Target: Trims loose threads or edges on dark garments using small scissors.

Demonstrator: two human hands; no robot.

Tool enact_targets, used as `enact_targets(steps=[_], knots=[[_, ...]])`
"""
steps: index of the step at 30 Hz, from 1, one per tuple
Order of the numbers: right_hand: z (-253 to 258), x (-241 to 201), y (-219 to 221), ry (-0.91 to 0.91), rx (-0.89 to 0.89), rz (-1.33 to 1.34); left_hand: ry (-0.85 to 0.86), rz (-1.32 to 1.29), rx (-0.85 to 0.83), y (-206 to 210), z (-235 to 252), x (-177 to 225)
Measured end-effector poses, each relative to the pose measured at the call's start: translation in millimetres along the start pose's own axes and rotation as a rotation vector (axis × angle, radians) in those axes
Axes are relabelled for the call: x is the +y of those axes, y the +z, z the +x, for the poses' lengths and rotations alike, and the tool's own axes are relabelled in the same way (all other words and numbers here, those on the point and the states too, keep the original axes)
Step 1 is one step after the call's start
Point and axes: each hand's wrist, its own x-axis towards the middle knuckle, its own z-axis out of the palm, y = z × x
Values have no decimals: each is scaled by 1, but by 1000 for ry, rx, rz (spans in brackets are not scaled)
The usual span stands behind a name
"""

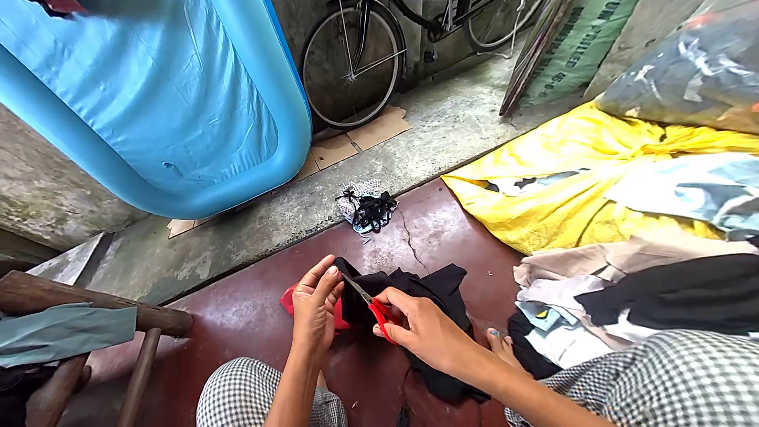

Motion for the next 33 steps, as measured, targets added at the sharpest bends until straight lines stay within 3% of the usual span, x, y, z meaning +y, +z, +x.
enact_targets(steps=[12,24,33], knots=[[-2,0,-2,-47,93,-64,54,132,-249,-7,1,-1],[-4,-13,-13,107,-306,758,122,178,-374,-6,-1,-2],[-2,-15,-16,162,-316,865,121,187,-401,-4,-5,-2]])
